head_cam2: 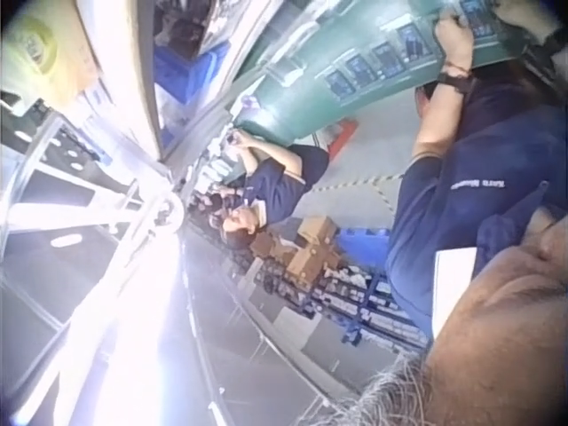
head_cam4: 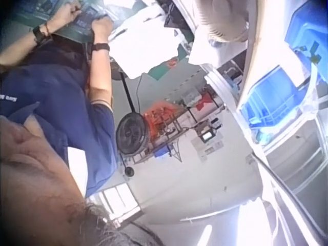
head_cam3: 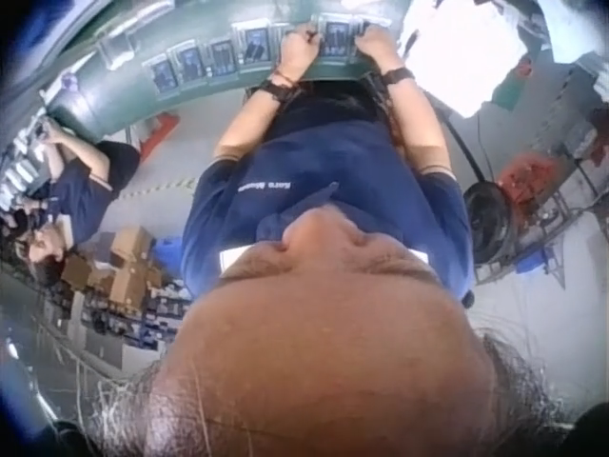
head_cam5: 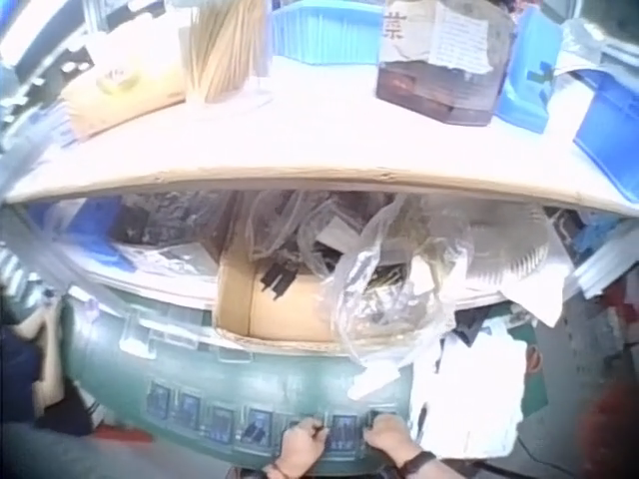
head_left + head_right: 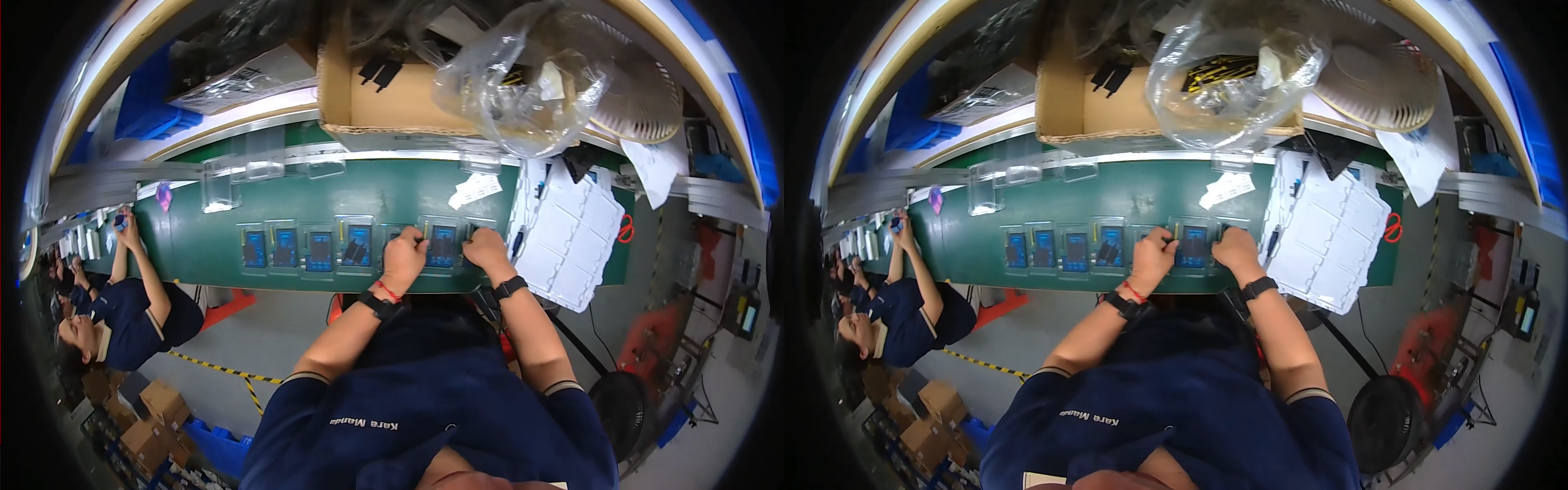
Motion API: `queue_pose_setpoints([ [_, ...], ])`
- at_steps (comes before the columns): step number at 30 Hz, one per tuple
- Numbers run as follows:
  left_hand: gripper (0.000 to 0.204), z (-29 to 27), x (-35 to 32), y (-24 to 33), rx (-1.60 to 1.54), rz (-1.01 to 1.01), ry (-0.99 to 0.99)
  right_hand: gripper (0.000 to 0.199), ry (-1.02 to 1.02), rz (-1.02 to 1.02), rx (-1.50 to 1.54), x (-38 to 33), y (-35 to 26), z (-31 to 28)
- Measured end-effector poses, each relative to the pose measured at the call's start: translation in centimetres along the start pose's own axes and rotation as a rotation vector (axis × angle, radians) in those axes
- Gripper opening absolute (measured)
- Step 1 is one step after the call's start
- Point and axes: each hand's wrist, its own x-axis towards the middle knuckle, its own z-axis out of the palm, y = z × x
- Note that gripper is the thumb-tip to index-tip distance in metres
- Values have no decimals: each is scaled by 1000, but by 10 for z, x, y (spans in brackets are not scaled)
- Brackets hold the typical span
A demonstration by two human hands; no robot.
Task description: Inspecting and packaging electronic battery components into plastic trays at a manufacturing workbench.
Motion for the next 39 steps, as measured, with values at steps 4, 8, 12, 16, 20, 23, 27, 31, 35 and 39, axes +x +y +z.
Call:
queue_pose_setpoints([
  [4,13,2,7,-7,9,24,15,32,1,-11,13,6,6,4],
  [8,12,1,11,5,-11,49,18,31,40,-38,13,2,13,-8],
  [12,9,-12,7,1,-94,143,24,26,67,-339,300,-56,-6,-81],
  [16,8,-27,3,3,-142,140,-2,5,396,-747,588,-145,-54,-210],
  [20,7,-42,6,21,-207,201,-1,11,847,-1157,57,-131,-114,-284],
  [23,7,-54,4,26,-241,213,21,14,305,-980,-346,-66,-136,-307],
  [27,7,-66,-10,1,-302,145,98,15,-32,-745,-389,-10,-163,-304],
  [31,6,-88,-26,-4,-302,65,256,31,306,-853,-427,69,-149,-289],
  [35,6,-96,-34,-27,-340,0,383,16,187,-481,-230,28,-173,-294],
  [39,7,-105,-29,-22,-359,16,396,25,345,-760,-751,36,-159,-300],
])
